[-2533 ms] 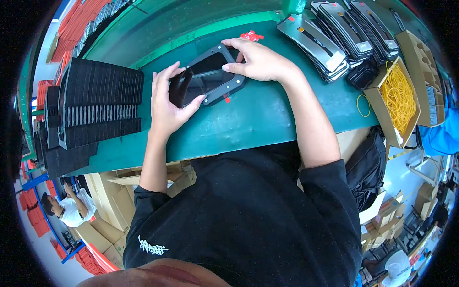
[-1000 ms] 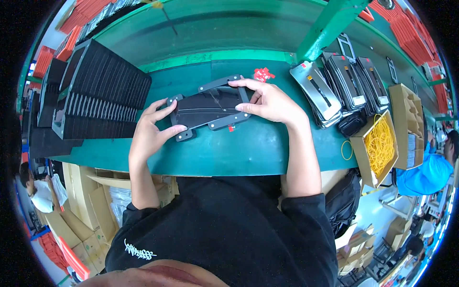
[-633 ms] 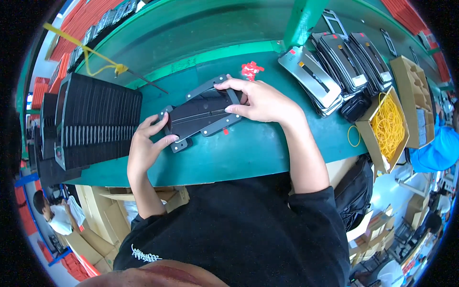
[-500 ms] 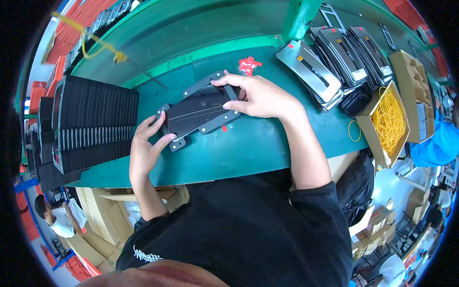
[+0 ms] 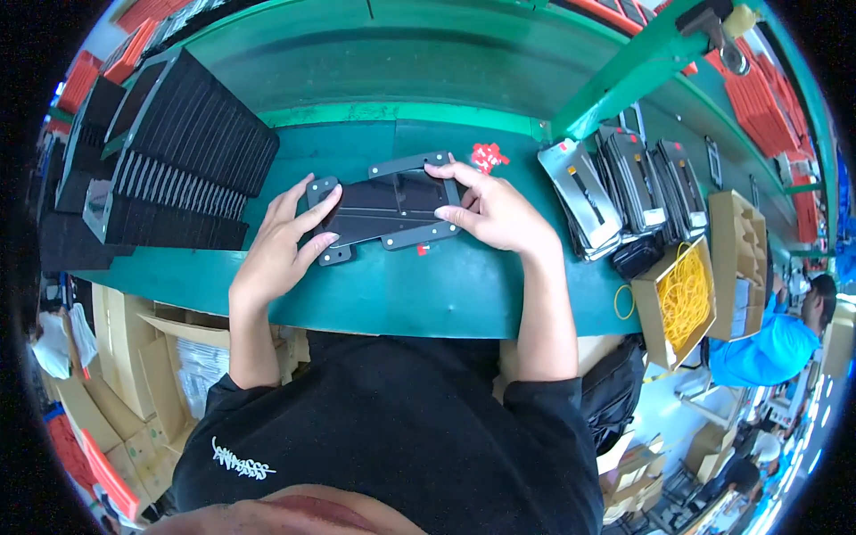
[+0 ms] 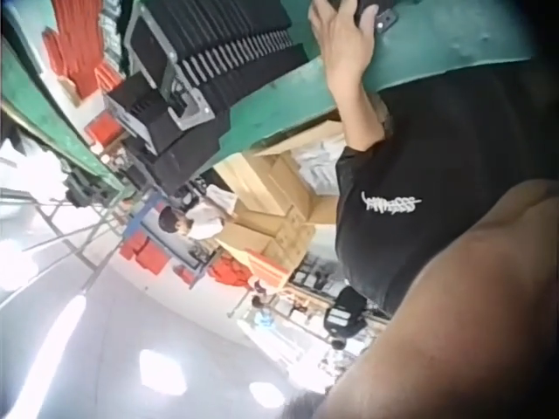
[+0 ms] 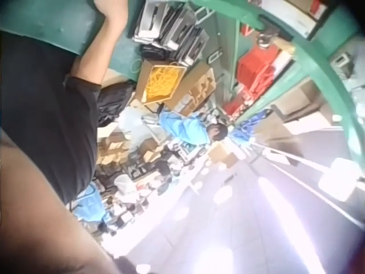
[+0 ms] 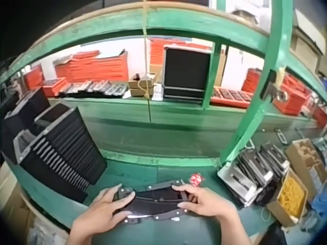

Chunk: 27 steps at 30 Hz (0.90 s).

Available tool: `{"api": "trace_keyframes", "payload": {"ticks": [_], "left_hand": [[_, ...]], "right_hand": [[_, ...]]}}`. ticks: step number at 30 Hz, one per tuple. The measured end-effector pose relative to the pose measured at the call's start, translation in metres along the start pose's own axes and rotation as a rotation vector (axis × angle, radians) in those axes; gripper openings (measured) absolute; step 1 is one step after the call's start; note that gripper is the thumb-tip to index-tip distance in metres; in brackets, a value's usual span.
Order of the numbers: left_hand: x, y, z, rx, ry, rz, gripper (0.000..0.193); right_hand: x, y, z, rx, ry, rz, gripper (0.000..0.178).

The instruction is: Assembling and packing electronic components at a factory workstation using an electric screwdriver.

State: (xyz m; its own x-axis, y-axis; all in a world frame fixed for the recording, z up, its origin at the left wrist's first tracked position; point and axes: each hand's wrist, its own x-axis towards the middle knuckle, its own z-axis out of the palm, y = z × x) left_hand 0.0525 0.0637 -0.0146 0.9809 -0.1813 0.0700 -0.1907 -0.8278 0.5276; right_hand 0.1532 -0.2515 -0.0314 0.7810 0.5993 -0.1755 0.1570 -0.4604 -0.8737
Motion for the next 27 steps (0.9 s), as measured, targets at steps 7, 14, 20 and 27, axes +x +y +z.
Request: {"api": "trace_keyframes", "payload": {"ticks": [7, 14, 20, 27], "left_hand": [[0.005, 0.001, -0.013, -0.066, -0.082, 0.060, 0.089], [0.003, 0.006, -0.011, -0.052, -0.092, 0.017, 0.098], [-0.001, 0.001, -0.005, -0.033, 0.015, 0.072, 0.089], [-0.005, -0.004, -0.002, -0.049, 0.023, 0.080, 0.087]], "right_hand": [[0.001, -0.005, 0.000, -0.014, -0.010, 0.018, 0.057], [0.001, -0.002, -0.001, 0.018, 0.023, -0.047, 0.057], [0.009, -0.017, -0.014, -0.505, 0.048, -0.174, 0.052], [0.043, -0.128, 0.013, 0.364, 0.329, -0.300, 0.048]]}}
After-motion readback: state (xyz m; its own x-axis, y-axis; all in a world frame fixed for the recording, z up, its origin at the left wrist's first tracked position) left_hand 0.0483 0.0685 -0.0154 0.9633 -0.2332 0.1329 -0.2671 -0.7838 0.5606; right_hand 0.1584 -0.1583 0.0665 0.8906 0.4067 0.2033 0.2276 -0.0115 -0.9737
